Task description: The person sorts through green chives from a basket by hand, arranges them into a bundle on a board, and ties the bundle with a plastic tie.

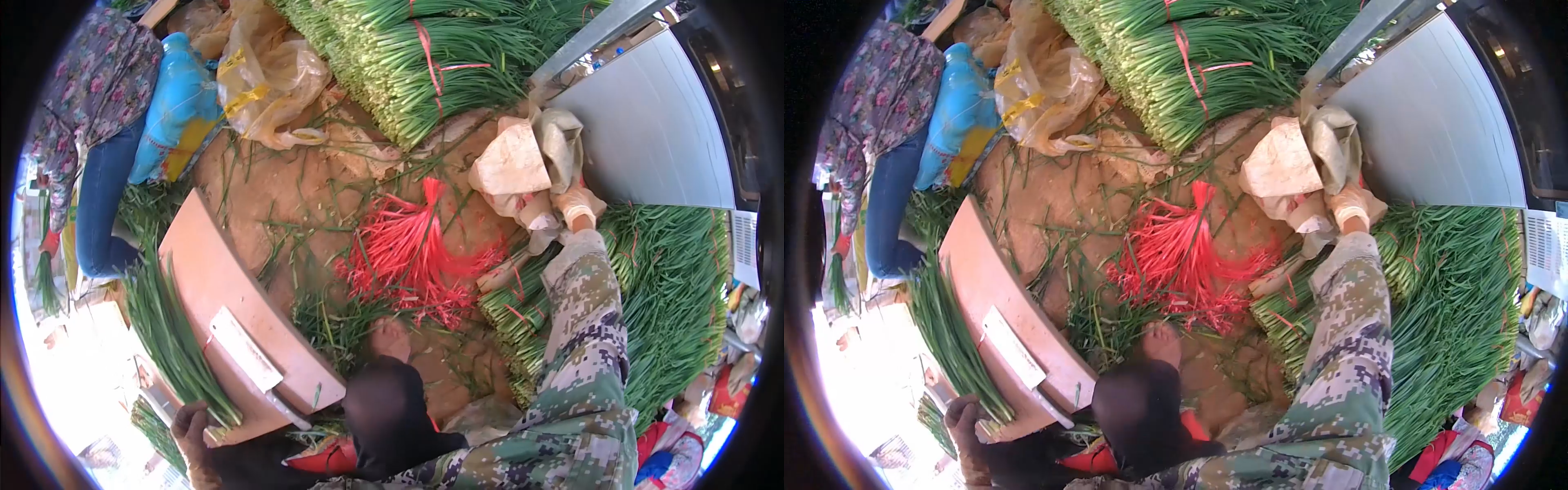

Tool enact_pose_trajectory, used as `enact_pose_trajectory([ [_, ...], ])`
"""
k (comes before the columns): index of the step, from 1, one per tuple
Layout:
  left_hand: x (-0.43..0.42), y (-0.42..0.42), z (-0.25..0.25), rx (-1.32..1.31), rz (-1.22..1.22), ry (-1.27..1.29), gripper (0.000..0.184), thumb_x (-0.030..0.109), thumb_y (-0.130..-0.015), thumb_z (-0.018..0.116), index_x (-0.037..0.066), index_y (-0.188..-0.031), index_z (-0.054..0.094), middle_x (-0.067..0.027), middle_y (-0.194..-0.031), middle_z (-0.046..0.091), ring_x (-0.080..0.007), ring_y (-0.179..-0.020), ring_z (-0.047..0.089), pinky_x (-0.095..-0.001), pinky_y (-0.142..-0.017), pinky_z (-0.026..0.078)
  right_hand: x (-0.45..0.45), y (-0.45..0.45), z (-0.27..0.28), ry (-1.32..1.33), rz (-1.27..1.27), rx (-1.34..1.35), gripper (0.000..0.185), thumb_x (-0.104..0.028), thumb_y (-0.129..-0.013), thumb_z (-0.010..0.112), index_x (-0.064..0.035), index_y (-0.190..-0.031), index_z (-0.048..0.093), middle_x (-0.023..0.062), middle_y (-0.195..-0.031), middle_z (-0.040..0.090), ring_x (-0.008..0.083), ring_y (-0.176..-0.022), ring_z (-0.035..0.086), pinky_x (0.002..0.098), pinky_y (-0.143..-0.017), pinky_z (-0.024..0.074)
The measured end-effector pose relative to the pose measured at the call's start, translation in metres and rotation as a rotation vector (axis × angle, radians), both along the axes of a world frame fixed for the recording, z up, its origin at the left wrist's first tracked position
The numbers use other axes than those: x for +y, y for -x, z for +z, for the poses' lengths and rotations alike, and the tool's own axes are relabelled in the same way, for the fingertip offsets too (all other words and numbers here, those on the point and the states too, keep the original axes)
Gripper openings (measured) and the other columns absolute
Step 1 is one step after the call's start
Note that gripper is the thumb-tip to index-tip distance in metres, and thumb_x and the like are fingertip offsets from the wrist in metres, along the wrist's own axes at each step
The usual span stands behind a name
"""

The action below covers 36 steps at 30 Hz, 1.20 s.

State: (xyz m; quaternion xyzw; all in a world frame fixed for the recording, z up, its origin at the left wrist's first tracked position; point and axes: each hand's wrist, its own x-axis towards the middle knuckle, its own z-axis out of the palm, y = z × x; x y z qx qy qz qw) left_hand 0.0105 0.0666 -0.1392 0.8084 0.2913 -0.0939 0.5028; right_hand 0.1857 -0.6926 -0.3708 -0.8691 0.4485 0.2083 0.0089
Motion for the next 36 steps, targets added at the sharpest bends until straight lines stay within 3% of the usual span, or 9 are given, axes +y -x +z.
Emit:
enact_pose_trajectory([
  [2,-0.021,0.002,0.015,0.055,-0.002,-0.144,0.018,0.002,-0.083,0.062,-0.004,-0.098,0.068,-0.0080,-0.075,0.065,-0.0154,-0.068,0.062,-0.0273,-0.068,0.050,0.003,0.018,0.011,-0.052,0.016,0.132,0.112,-0.053,-0.064,0.079,-0.0049,-0.150,0.026,0.0237,-0.134,0.055,0.0383,-0.123,0.054,0.0385,-0.101,0.0447],
  [7,-0.016,0.031,0.041,0.006,-0.005,-0.040,0.022,0.002,-0.084,0.063,-0.004,-0.104,0.067,-0.0075,-0.077,0.066,-0.0150,-0.071,0.063,-0.0266,-0.069,0.050,-0.039,0.037,0.026,-0.389,0.004,-0.209,0.128,-0.043,-0.065,0.085,0.0036,-0.152,0.004,0.0290,-0.136,0.051,0.0327,-0.124,0.055,0.0412,-0.100,0.0467],
  [12,0.015,0.097,0.051,0.000,0.044,0.075,0.022,0.002,-0.083,0.063,-0.004,-0.104,0.067,-0.0076,-0.077,0.066,-0.0154,-0.071,0.062,-0.0264,-0.069,0.050,-0.069,0.056,0.078,-0.090,0.271,-0.049,0.099,-0.071,-0.074,0.063,0.0066,-0.135,0.046,0.0322,-0.131,0.052,0.0442,-0.125,0.048,0.0453,-0.104,0.0409],
  [15,0.015,0.131,0.072,-0.025,0.077,0.040,0.019,0.000,-0.084,0.062,-0.005,-0.101,0.067,-0.0067,-0.080,0.067,-0.0138,-0.071,0.061,-0.0262,-0.068,0.049,-0.059,0.076,0.110,0.282,0.803,0.033,0.032,-0.021,-0.096,0.041,-0.0080,-0.109,0.068,0.0214,-0.109,0.066,0.0415,-0.100,0.061,0.0494,-0.088,0.0494],
  [17,0.028,0.143,0.072,-0.126,0.102,0.094,0.020,0.003,-0.086,0.062,-0.006,-0.103,0.067,-0.0077,-0.081,0.068,-0.0140,-0.073,0.063,-0.0261,-0.070,0.051,-0.191,0.029,0.027,0.376,0.996,-0.517,0.029,-0.024,-0.096,0.043,-0.0081,-0.095,0.067,0.0184,-0.089,0.066,0.0345,-0.080,0.064,0.0466,-0.066,0.0518],
  [18,0.034,0.154,0.072,-0.118,0.148,0.149,0.020,0.002,-0.086,0.062,-0.006,-0.104,0.067,-0.0074,-0.081,0.068,-0.0138,-0.074,0.064,-0.0255,-0.071,0.051,-0.121,0.034,0.083,-0.327,0.324,-0.316,0.028,-0.030,-0.097,0.048,-0.0100,-0.097,0.067,0.0118,-0.082,0.067,0.0243,-0.068,0.066,0.0384,-0.053,0.0507],
  [22,0.083,0.206,0.041,-0.273,0.097,0.325,0.020,0.003,-0.089,0.061,-0.006,-0.107,0.066,-0.0053,-0.082,0.066,-0.0109,-0.072,0.060,-0.0232,-0.069,0.049,0.067,0.086,0.148,-1.016,0.182,-0.590,0.030,-0.037,-0.095,0.057,-0.0130,-0.111,0.066,0.0014,-0.085,0.068,0.0158,-0.064,0.064,0.0311,-0.054,0.0524],
  [32,0.119,0.288,0.046,-0.425,0.245,0.420,0.021,0.006,-0.091,0.064,-0.002,-0.110,0.067,-0.0037,-0.095,0.068,-0.0095,-0.082,0.060,-0.0233,-0.076,0.050,0.480,0.149,0.271,-1.290,0.787,-0.419,0.045,-0.042,-0.096,0.060,-0.0010,-0.113,0.065,0.0028,-0.084,0.064,0.0091,-0.067,0.059,0.0228,-0.065,0.0514],
  [36,0.142,0.349,0.080,-0.658,0.297,-0.043,0.020,0.005,-0.092,0.065,-0.001,-0.110,0.067,-0.0049,-0.098,0.069,-0.0089,-0.091,0.061,-0.0257,-0.085,0.050,0.593,0.193,0.258,-1.325,0.939,-0.182,0.044,-0.042,-0.095,0.062,-0.0013,-0.111,0.065,0.0033,-0.080,0.064,0.0109,-0.066,0.061,0.0238,-0.064,0.0514],
])
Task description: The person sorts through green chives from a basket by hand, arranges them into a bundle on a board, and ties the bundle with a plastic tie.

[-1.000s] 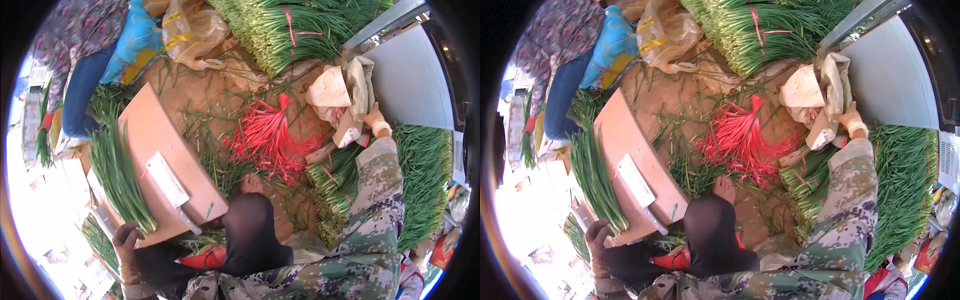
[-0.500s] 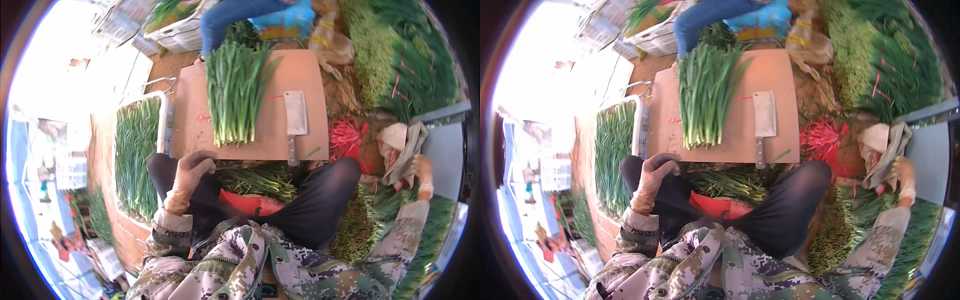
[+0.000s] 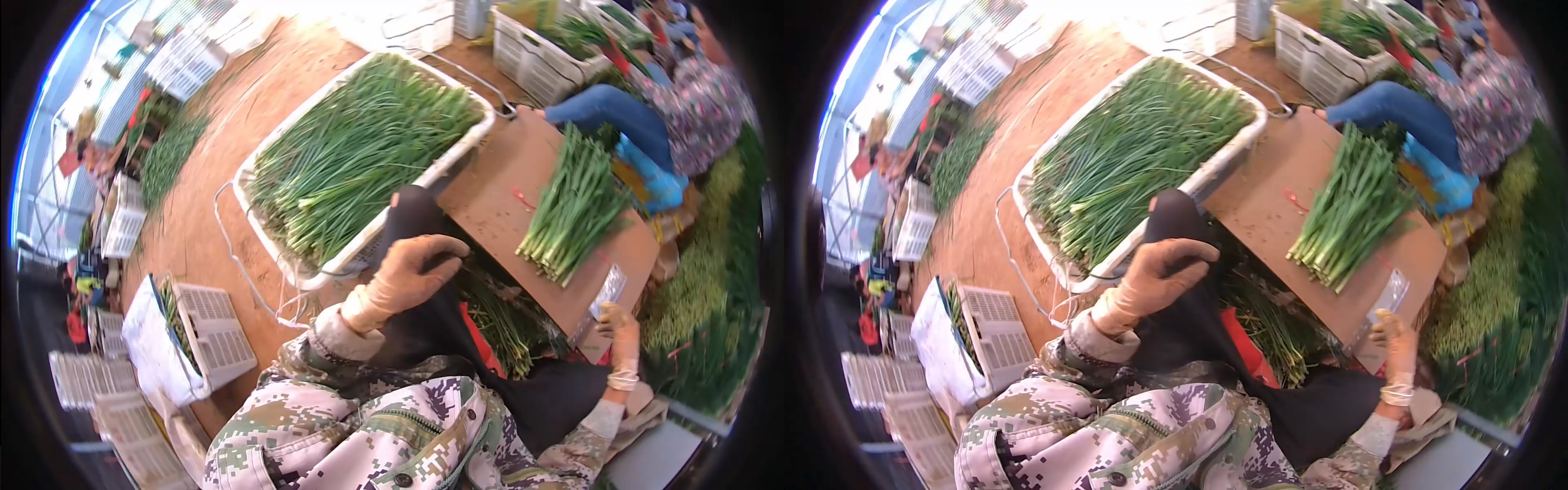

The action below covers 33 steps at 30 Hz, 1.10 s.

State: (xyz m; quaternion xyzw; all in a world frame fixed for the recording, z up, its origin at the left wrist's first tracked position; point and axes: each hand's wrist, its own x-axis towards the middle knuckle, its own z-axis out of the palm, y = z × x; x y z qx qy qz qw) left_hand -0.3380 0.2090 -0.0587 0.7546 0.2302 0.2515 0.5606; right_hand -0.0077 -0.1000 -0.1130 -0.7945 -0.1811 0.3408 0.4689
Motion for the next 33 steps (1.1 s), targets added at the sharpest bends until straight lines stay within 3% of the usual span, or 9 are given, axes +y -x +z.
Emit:
enact_pose_trajectory([
  [6,0.067,0.133,-0.038,0.031,0.555,0.126,0.016,0.004,-0.091,0.065,-0.001,-0.106,0.067,-0.0029,-0.093,0.068,-0.0086,-0.083,0.060,-0.0245,-0.076,0.050,0.075,0.084,-0.064,-0.018,0.237,0.231,0.042,-0.038,-0.095,0.063,0.0009,-0.112,0.064,0.0063,-0.082,0.065,0.0127,-0.068,0.062,0.0249,-0.063,0.0497],
  [8,0.090,0.186,-0.067,0.230,0.719,0.008,0.014,0.007,-0.089,0.067,0.001,-0.102,0.068,-0.0032,-0.077,0.067,-0.0097,-0.071,0.062,-0.0262,-0.065,0.050,0.082,0.108,-0.080,0.027,0.307,0.268,0.042,-0.036,-0.096,0.062,0.0018,-0.114,0.063,0.0079,-0.086,0.066,0.0131,-0.070,0.062,0.0252,-0.065,0.0498],
  [11,0.113,0.246,-0.089,0.434,0.854,-0.267,0.013,0.011,-0.083,0.069,0.004,-0.094,0.069,-0.0129,-0.076,0.068,-0.0203,-0.068,0.067,-0.0321,-0.065,0.052,0.085,0.138,-0.092,0.130,0.358,0.296,0.038,-0.029,-0.097,0.059,0.0026,-0.117,0.062,0.0084,-0.088,0.066,0.0136,-0.070,0.062,0.0253,-0.067,0.0502],
  [14,0.133,0.256,-0.066,0.736,0.819,-0.401,0.018,0.020,-0.081,0.067,0.007,-0.094,0.070,-0.0144,-0.084,0.070,-0.0303,-0.079,0.068,-0.0392,-0.073,0.053,0.086,0.156,-0.106,0.186,0.359,0.294,0.028,-0.018,-0.097,0.057,0.0033,-0.113,0.063,0.0086,-0.087,0.066,0.0127,-0.068,0.062,0.0241,-0.066,0.0510],
  [18,0.184,0.239,-0.059,0.843,0.665,-0.498,0.024,0.022,-0.080,0.070,0.005,-0.097,0.069,-0.0144,-0.086,0.069,-0.0313,-0.082,0.068,-0.0398,-0.072,0.053,0.081,0.166,-0.141,0.240,0.477,0.116,0.025,-0.014,-0.095,0.058,0.0038,-0.112,0.065,0.0090,-0.089,0.068,0.0133,-0.075,0.063,0.0256,-0.067,0.0528],
  [22,0.234,0.217,-0.075,0.771,0.617,-0.557,0.033,0.023,-0.078,0.071,0.006,-0.106,0.067,-0.0148,-0.102,0.068,-0.0326,-0.097,0.065,-0.0411,-0.085,0.052,0.104,0.187,-0.100,0.323,0.619,-0.169,0.029,-0.018,-0.092,0.059,0.0026,-0.111,0.067,0.0163,-0.100,0.071,0.0245,-0.088,0.069,0.0330,-0.078,0.0532],
  [24,0.258,0.213,-0.081,0.931,0.534,-0.546,0.048,0.025,-0.076,0.073,0.005,-0.118,0.060,-0.0181,-0.117,0.063,-0.0344,-0.111,0.059,-0.0427,-0.095,0.048,0.110,0.194,-0.091,0.356,0.618,-0.199,0.031,-0.020,-0.091,0.060,0.0021,-0.111,0.067,0.0188,-0.103,0.071,0.0292,-0.092,0.069,0.0357,-0.082,0.0526],
  [28,0.288,0.201,-0.102,1.173,0.371,-0.437,0.060,0.029,-0.069,0.078,0.001,-0.116,0.054,-0.0208,-0.120,0.060,-0.0346,-0.119,0.055,-0.0419,-0.097,0.048,0.108,0.205,-0.090,0.379,0.582,-0.177,0.035,-0.025,-0.091,0.058,0.0018,-0.112,0.066,0.0242,-0.104,0.068,0.0398,-0.099,0.066,0.0407,-0.085,0.0508],
  [33,0.259,0.165,-0.094,1.283,0.298,-0.262,0.056,0.011,-0.074,0.063,0.000,-0.125,0.044,-0.0223,-0.120,0.060,-0.0364,-0.120,0.055,-0.0453,-0.100,0.045,0.115,0.217,-0.087,0.431,0.576,-0.228,0.032,-0.023,-0.091,0.057,0.0010,-0.109,0.067,0.0224,-0.102,0.069,0.0371,-0.097,0.067,0.0404,-0.084,0.0509],
])
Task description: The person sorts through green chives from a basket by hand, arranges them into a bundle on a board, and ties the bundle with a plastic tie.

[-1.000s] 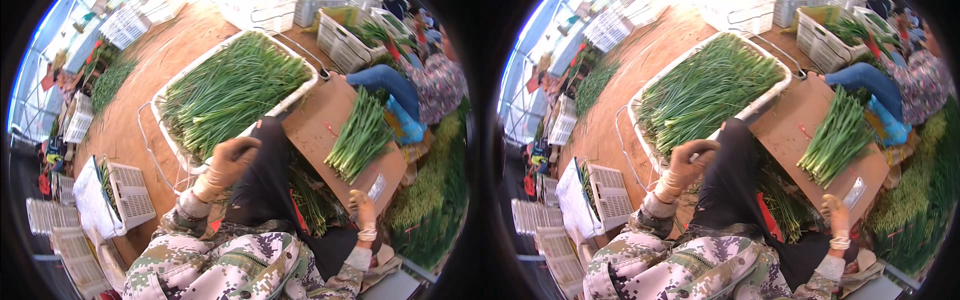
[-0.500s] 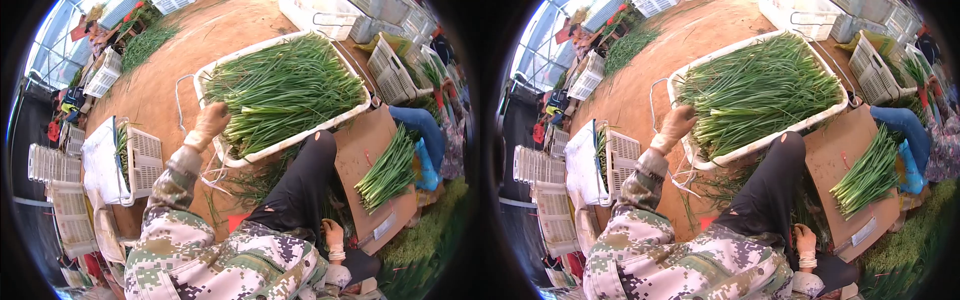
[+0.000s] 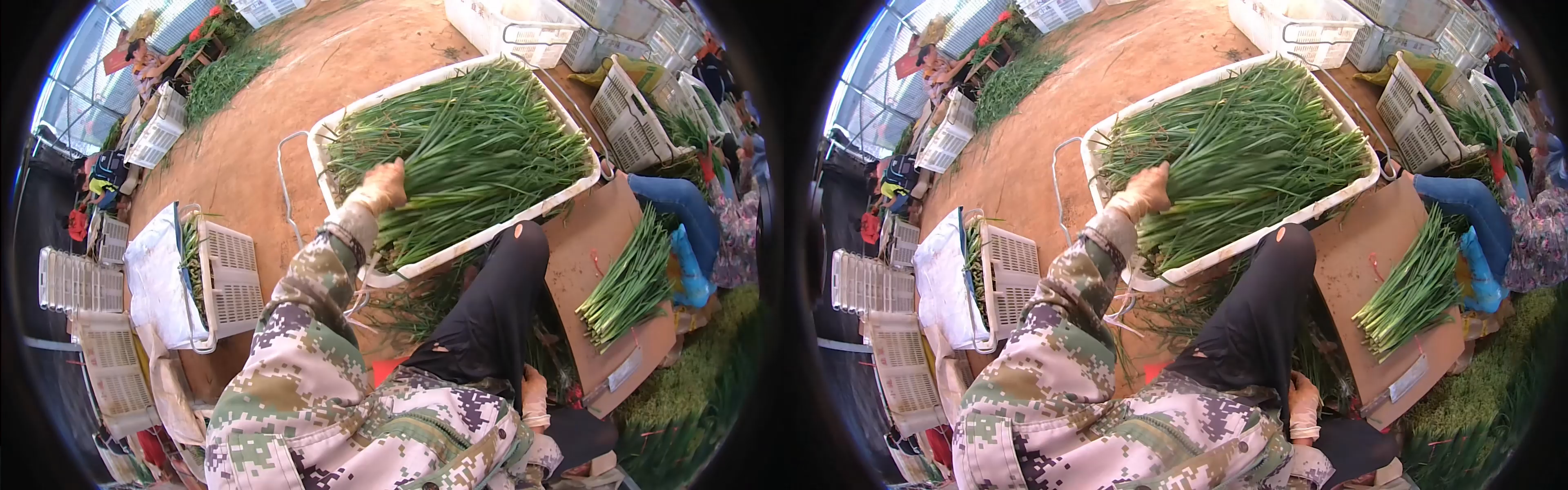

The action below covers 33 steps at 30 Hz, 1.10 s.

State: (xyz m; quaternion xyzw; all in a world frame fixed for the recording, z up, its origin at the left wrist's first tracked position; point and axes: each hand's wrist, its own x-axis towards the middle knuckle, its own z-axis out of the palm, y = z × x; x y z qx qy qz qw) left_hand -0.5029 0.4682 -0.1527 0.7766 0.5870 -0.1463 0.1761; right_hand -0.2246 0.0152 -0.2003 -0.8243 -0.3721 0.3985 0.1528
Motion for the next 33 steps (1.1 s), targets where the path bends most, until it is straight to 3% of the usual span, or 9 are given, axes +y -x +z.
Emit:
enact_pose_trajectory([
  [5,-0.064,-0.009,0.006,0.045,-0.076,-0.222,0.052,0.013,-0.068,0.074,0.001,-0.111,0.048,-0.0194,-0.105,0.061,-0.0350,-0.109,0.059,-0.0477,-0.090,0.049,0.004,-0.001,-0.005,-0.012,0.016,-0.010,0.031,-0.023,-0.090,0.058,0.0011,-0.108,0.067,0.0237,-0.101,0.068,0.0390,-0.097,0.066,0.0418,-0.083,0.0509],
  [10,-0.064,-0.010,0.021,0.113,-0.223,-0.354,0.063,0.021,-0.065,0.079,0.010,-0.121,0.052,-0.0238,-0.136,0.041,-0.0441,-0.134,0.034,-0.0624,-0.107,0.028,0.001,-0.006,-0.016,-0.047,0.054,0.012,0.031,-0.024,-0.089,0.058,0.0007,-0.105,0.067,0.0241,-0.097,0.068,0.0408,-0.094,0.065,0.0440,-0.081,0.0507],
  [11,-0.058,-0.005,0.014,0.101,-0.236,-0.432,0.064,0.021,-0.064,0.079,0.010,-0.120,0.051,-0.0237,-0.137,0.041,-0.0454,-0.131,0.038,-0.0585,-0.106,0.034,0.001,-0.008,-0.017,-0.062,0.057,0.019,0.031,-0.024,-0.089,0.058,0.0006,-0.105,0.067,0.0245,-0.096,0.068,0.0416,-0.094,0.065,0.0444,-0.080,0.0507],
  [14,-0.035,0.004,0.011,-0.175,-0.031,0.031,0.070,0.022,-0.061,0.081,0.003,-0.119,0.046,-0.0292,-0.135,0.041,-0.0455,-0.116,0.052,-0.0469,-0.097,0.047,0.000,-0.010,-0.019,-0.086,0.023,-0.025,0.031,-0.027,-0.089,0.059,-0.0008,-0.103,0.068,0.0240,-0.096,0.068,0.0418,-0.094,0.064,0.0456,-0.081,0.0504],
  [16,-0.025,0.003,0.005,-0.192,0.067,0.033,0.087,0.029,-0.055,0.086,0.003,-0.126,0.042,-0.0298,-0.124,0.051,-0.0429,-0.117,0.054,-0.0448,-0.099,0.046,0.000,-0.011,-0.020,-0.034,0.011,0.007,0.032,-0.026,-0.088,0.061,-0.0005,-0.107,0.068,0.0250,-0.101,0.067,0.0401,-0.100,0.064,0.0423,-0.084,0.0511],
  [20,-0.016,0.000,0.007,-0.191,0.097,-0.008,0.115,0.033,-0.055,0.088,0.003,-0.147,0.026,-0.0314,-0.134,0.048,-0.0389,-0.122,0.053,-0.0391,-0.101,0.045,0.001,-0.010,-0.011,-0.011,-0.024,0.036,0.034,-0.027,-0.087,0.062,-0.0005,-0.107,0.069,0.0248,-0.101,0.068,0.0396,-0.099,0.065,0.0412,-0.085,0.0515],
  [23,0.001,-0.007,0.001,-0.023,0.071,0.041,0.108,0.040,-0.057,0.087,0.001,-0.145,0.037,-0.0263,-0.128,0.058,-0.0334,-0.118,0.058,-0.0377,-0.098,0.049,-0.003,-0.013,-0.018,-0.022,-0.030,0.014,0.031,-0.029,-0.088,0.062,-0.0027,-0.102,0.069,0.0236,-0.096,0.068,0.0419,-0.093,0.064,0.0450,-0.083,0.0501],
  [26,0.002,-0.014,0.013,0.031,0.024,0.219,0.060,0.040,-0.055,0.087,-0.001,-0.097,0.073,-0.0183,-0.096,0.072,-0.0306,-0.093,0.069,-0.0395,-0.082,0.054,-0.002,-0.014,-0.016,-0.014,-0.052,0.044,0.030,-0.028,-0.088,0.063,-0.0013,-0.101,0.069,0.0241,-0.095,0.067,0.0420,-0.093,0.064,0.0455,-0.083,0.0498],
  [33,-0.017,-0.048,0.035,0.395,-0.153,0.023,0.049,0.038,-0.062,0.080,0.003,-0.094,0.074,-0.0171,-0.090,0.072,-0.0293,-0.089,0.070,-0.0383,-0.079,0.056,-0.007,-0.020,-0.023,-0.063,-0.096,0.095,0.029,-0.027,-0.087,0.063,-0.0017,-0.100,0.069,0.0233,-0.096,0.068,0.0408,-0.094,0.064,0.0455,-0.083,0.0500],
])
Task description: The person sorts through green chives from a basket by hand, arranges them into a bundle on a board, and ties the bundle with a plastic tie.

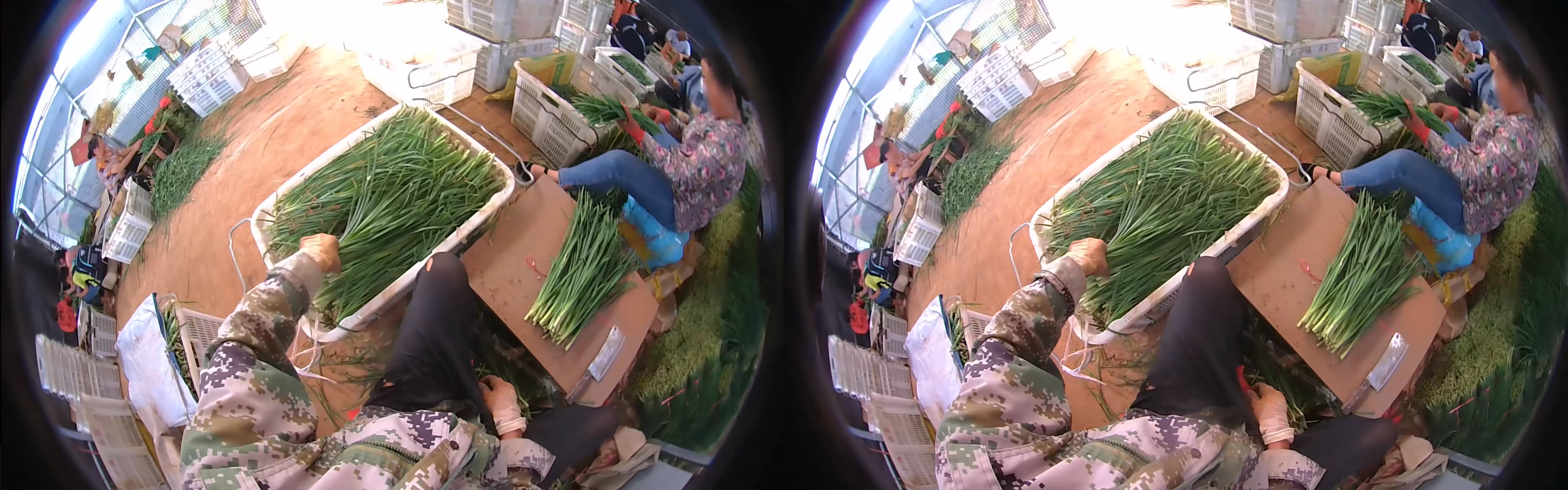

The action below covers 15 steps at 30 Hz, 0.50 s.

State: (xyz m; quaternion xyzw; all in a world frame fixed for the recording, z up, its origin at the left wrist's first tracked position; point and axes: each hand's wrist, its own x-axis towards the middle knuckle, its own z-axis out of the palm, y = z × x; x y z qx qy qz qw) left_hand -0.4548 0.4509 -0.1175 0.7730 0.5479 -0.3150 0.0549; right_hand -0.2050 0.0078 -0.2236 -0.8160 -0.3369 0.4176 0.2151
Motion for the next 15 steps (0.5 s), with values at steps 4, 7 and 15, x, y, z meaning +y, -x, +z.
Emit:
enact_pose_trajectory([
  [4,0.001,0.004,0.015,-0.088,0.065,0.081,0.049,0.033,-0.058,0.082,0.001,-0.093,0.072,-0.0177,-0.087,0.071,-0.0309,-0.086,0.069,-0.0393,-0.078,0.055,-0.002,-0.005,-0.002,-0.021,0.024,-0.006,0.027,-0.026,-0.087,0.062,-0.0031,-0.100,0.069,0.0225,-0.095,0.068,0.0394,-0.094,0.065,0.0452,-0.084,0.0505],
  [7,0.006,0.024,-0.011,-0.257,0.041,0.123,0.052,0.033,-0.059,0.084,0.003,-0.099,0.071,-0.0166,-0.095,0.071,-0.0309,-0.094,0.069,-0.0373,-0.085,0.054,-0.002,-0.010,-0.003,-0.024,0.023,0.014,0.027,-0.025,-0.085,0.064,-0.0035,-0.099,0.069,0.0222,-0.094,0.068,0.0390,-0.093,0.065,0.0449,-0.083,0.0506],
  [15,-0.025,0.013,-0.032,-0.313,0.162,-0.101,0.089,0.032,-0.053,0.091,-0.002,-0.123,0.047,-0.0255,-0.115,0.062,-0.0392,-0.113,0.060,-0.0423,-0.097,0.049,0.007,-0.014,-0.016,-0.050,0.054,0.020,0.025,-0.022,-0.085,0.065,-0.0034,-0.101,0.070,0.0215,-0.094,0.069,0.0375,-0.092,0.066,0.0425,-0.082,0.0511],
])
